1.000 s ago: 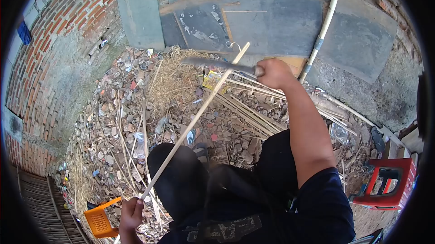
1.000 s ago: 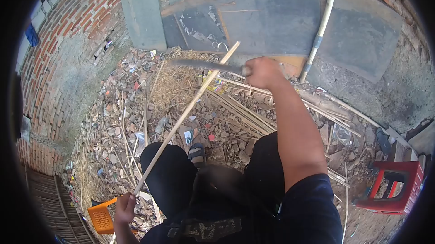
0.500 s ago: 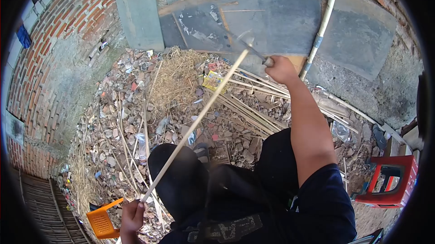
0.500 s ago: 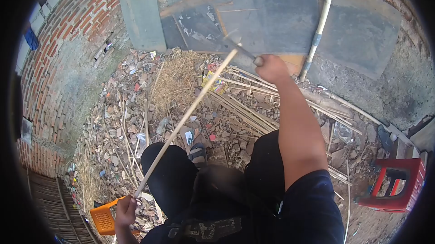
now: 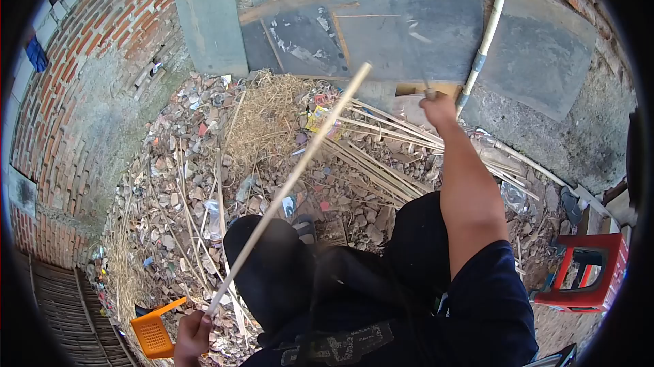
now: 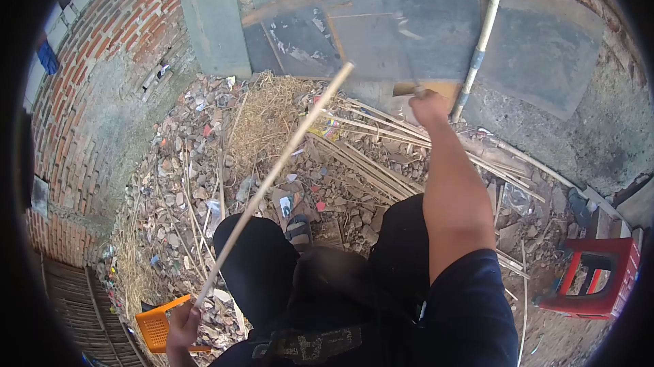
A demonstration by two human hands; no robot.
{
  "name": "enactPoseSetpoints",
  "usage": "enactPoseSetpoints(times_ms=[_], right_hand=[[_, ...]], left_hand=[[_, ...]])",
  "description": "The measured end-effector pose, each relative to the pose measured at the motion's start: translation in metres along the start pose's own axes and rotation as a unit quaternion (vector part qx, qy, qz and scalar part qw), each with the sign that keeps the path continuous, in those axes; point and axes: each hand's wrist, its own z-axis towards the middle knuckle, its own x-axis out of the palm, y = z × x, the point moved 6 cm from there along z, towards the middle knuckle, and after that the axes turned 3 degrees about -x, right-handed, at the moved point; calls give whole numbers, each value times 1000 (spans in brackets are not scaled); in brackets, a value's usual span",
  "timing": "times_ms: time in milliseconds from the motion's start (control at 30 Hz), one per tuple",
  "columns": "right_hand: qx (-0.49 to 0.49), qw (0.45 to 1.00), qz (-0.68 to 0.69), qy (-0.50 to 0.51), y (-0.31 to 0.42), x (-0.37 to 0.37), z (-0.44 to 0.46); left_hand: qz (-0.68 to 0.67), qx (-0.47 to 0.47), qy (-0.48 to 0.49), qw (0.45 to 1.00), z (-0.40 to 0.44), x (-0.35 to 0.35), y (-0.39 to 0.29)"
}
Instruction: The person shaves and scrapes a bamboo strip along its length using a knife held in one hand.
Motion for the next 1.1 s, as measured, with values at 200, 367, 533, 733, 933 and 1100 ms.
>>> enactPoseSetpoints(times_ms=[200,367,533,733,933,1100], right_hand=[[-57,997,56,20,34,-11,-13],[-241,959,39,144,128,1,-60],[-356,881,-111,290,193,33,-126],[-346,873,-117,322,189,66,-133],[-363,880,-113,285,190,61,-135],[-366,839,-180,360,207,67,-161]], left_hand=[[2,24,-41,999,21,20,-21],[-46,60,-41,996,32,69,-35],[-3,31,-63,998,30,92,-32],[81,57,-107,989,30,94,-38],[153,66,-146,975,28,99,-41],[202,49,-143,968,33,102,-30]])
